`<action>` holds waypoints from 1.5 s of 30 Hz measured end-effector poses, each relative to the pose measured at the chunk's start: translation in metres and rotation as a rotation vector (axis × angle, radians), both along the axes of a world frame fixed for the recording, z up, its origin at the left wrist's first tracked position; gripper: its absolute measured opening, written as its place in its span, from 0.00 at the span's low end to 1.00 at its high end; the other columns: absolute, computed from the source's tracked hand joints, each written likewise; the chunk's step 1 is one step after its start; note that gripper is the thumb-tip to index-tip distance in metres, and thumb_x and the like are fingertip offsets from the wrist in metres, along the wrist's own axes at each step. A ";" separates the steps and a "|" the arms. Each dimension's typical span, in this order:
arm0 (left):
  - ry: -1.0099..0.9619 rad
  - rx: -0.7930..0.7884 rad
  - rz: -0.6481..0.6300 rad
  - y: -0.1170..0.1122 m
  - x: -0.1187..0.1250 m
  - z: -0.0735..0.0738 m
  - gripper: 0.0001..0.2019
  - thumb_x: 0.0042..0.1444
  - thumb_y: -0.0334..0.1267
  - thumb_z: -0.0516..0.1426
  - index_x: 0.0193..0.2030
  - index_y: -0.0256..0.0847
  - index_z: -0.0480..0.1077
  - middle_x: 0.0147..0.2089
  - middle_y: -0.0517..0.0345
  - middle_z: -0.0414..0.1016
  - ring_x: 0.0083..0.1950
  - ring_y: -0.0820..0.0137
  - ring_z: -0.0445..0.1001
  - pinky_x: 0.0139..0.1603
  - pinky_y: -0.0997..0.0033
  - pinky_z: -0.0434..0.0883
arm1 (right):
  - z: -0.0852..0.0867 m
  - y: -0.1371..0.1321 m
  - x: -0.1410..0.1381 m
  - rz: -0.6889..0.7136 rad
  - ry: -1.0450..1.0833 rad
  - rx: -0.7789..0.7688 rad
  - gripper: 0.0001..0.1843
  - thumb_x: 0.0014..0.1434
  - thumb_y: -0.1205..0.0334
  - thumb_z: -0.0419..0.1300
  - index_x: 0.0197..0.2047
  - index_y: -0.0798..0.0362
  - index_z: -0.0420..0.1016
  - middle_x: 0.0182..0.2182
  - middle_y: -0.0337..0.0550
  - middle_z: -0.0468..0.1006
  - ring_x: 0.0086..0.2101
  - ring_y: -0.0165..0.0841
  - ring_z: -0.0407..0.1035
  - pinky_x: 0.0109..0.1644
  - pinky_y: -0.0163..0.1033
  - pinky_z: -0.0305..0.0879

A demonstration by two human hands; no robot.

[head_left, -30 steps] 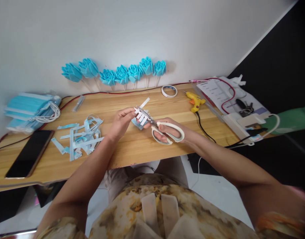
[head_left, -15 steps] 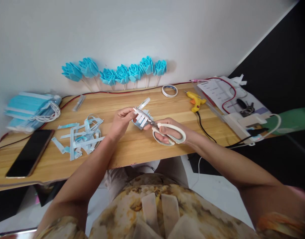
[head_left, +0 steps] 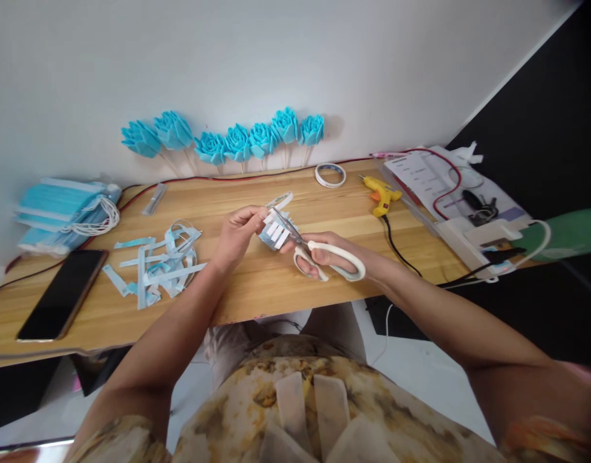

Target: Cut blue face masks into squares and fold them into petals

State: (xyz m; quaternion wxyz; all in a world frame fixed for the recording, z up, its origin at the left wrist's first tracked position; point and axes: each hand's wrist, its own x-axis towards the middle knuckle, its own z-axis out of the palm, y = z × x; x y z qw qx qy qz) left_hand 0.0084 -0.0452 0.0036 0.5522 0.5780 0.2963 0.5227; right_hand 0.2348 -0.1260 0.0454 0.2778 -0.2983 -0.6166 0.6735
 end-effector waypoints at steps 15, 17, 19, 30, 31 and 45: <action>-0.012 -0.008 0.081 0.002 0.003 0.000 0.19 0.54 0.57 0.67 0.32 0.41 0.79 0.23 0.63 0.66 0.30 0.72 0.68 0.38 0.70 0.67 | -0.002 -0.014 -0.012 0.101 0.006 -0.111 0.39 0.55 0.35 0.68 0.56 0.59 0.78 0.30 0.38 0.73 0.27 0.24 0.63 0.28 0.31 0.61; -0.019 -0.032 0.064 0.000 0.003 0.001 0.20 0.54 0.59 0.66 0.33 0.41 0.78 0.24 0.63 0.67 0.29 0.72 0.67 0.36 0.71 0.66 | -0.002 -0.011 -0.006 0.016 0.077 -0.097 0.39 0.58 0.34 0.65 0.57 0.61 0.76 0.30 0.39 0.73 0.26 0.25 0.64 0.27 0.32 0.61; -0.038 -0.038 0.049 -0.001 0.004 0.003 0.21 0.55 0.60 0.66 0.33 0.41 0.78 0.24 0.63 0.66 0.28 0.73 0.64 0.36 0.71 0.65 | -0.003 -0.009 -0.001 -0.032 0.107 -0.063 0.37 0.61 0.35 0.64 0.57 0.61 0.75 0.29 0.38 0.72 0.25 0.25 0.64 0.26 0.32 0.61; -0.014 -0.046 -0.089 -0.003 0.006 0.004 0.22 0.58 0.59 0.63 0.27 0.41 0.72 0.24 0.61 0.62 0.29 0.71 0.61 0.35 0.69 0.62 | -0.006 0.000 0.001 -0.066 0.062 -0.005 0.35 0.63 0.35 0.62 0.54 0.60 0.74 0.27 0.37 0.71 0.23 0.25 0.63 0.25 0.32 0.61; -0.007 -0.047 -0.096 -0.003 0.006 0.003 0.22 0.58 0.57 0.63 0.26 0.41 0.72 0.24 0.61 0.62 0.29 0.71 0.60 0.34 0.69 0.61 | -0.006 0.001 0.001 -0.064 0.060 0.003 0.34 0.63 0.35 0.62 0.54 0.60 0.74 0.27 0.36 0.71 0.23 0.25 0.63 0.25 0.32 0.61; 0.018 -0.039 -0.125 -0.003 0.006 0.002 0.26 0.55 0.56 0.65 0.19 0.40 0.66 0.24 0.60 0.65 0.30 0.72 0.62 0.35 0.69 0.61 | -0.007 0.005 -0.004 -0.081 0.095 -0.008 0.35 0.62 0.34 0.62 0.53 0.61 0.75 0.21 0.31 0.67 0.19 0.23 0.59 0.20 0.30 0.56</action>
